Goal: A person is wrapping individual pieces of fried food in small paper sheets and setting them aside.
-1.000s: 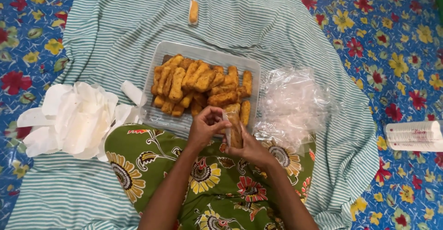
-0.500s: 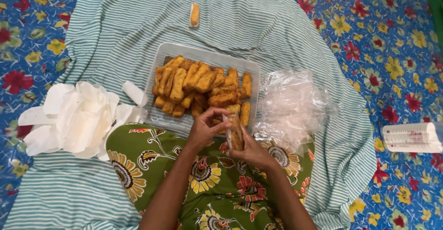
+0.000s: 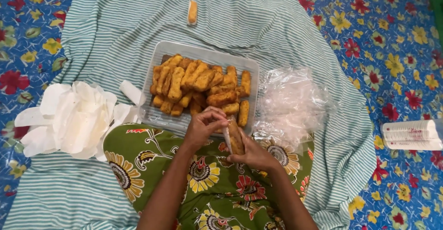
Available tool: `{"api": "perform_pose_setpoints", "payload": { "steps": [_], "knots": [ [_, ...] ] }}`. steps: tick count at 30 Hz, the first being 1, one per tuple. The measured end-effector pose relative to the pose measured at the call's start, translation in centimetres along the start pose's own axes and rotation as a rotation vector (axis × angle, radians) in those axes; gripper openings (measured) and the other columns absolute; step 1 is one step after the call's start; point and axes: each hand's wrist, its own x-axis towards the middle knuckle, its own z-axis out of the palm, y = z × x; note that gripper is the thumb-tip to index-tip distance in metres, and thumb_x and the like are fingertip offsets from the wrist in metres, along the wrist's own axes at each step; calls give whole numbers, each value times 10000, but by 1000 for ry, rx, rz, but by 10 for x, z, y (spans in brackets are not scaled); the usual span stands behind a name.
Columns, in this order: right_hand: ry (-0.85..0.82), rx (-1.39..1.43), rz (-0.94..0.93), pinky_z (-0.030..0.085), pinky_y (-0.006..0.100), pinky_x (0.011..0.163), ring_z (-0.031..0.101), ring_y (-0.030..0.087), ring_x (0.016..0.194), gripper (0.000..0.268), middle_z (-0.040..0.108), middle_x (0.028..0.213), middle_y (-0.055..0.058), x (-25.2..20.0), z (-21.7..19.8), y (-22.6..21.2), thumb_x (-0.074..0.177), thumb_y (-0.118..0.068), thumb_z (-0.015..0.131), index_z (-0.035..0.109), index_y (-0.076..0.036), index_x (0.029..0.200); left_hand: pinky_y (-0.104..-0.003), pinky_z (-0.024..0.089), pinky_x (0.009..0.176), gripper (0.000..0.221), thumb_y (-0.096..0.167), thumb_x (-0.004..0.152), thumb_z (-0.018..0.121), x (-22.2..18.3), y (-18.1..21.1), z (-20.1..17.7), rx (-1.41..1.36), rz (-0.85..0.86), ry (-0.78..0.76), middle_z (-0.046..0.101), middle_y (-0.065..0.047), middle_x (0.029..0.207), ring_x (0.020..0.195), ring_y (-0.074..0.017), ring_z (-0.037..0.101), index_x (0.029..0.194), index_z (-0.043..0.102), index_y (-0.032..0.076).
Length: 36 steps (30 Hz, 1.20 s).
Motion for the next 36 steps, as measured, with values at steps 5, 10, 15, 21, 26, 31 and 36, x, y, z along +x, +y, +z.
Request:
{"api": "perform_pose_setpoints", "payload": {
  "steps": [5,10,15,21,26,31,36],
  "knots": [
    [-41,-1,-27,568,418,968,622,340,1187,1085,576,1373,272,3,-7,20,767,-71,869,188,-64,1613,-180,557,623,127,137,936,759,0,16,2,-70,-68,99,678,-66,968,751,-56,615,904,733,17],
    [-124,-293,-9,408,496,1147,472,475,1365,1196,476,1434,366,-2,-6,2,731,-393,937,213,71,1562,-163,555,661,226,107,906,767,-5,44,6,-63,-174,-15,725,-16,987,789,-14,616,1113,742,19],
    [-302,33,-140,574,262,722,652,141,852,1039,703,951,111,8,-21,13,775,-98,895,273,-90,1607,-224,553,694,277,60,914,742,0,34,-1,-219,-110,-269,713,-145,1118,861,-111,647,1165,723,-56],
    [-340,93,-174,554,242,648,640,132,782,987,703,888,114,18,-27,34,779,-54,888,326,-106,1589,-197,538,725,285,46,897,754,-2,32,-2,-179,-137,-308,693,-102,1103,906,-94,613,1162,731,-57],
    [-355,52,-158,546,233,606,632,117,748,915,701,872,98,14,-25,26,782,-89,896,390,-86,1545,-210,502,645,180,34,886,775,4,11,-8,-134,-103,-313,690,-125,983,819,-112,596,1038,760,-59],
    [-339,58,-137,549,217,574,623,109,724,886,712,889,103,15,-27,25,759,-78,917,441,-89,1505,-224,505,577,121,56,886,789,6,-7,-9,-56,-36,-256,686,-123,906,734,-116,603,928,761,-54],
    [-332,68,-147,548,215,571,622,120,701,832,692,853,114,11,-22,11,776,-59,898,446,-40,1474,-196,496,503,114,67,968,703,9,-18,-18,-143,-19,-69,649,-95,867,605,-87,571,904,699,-28]
  ]
}}
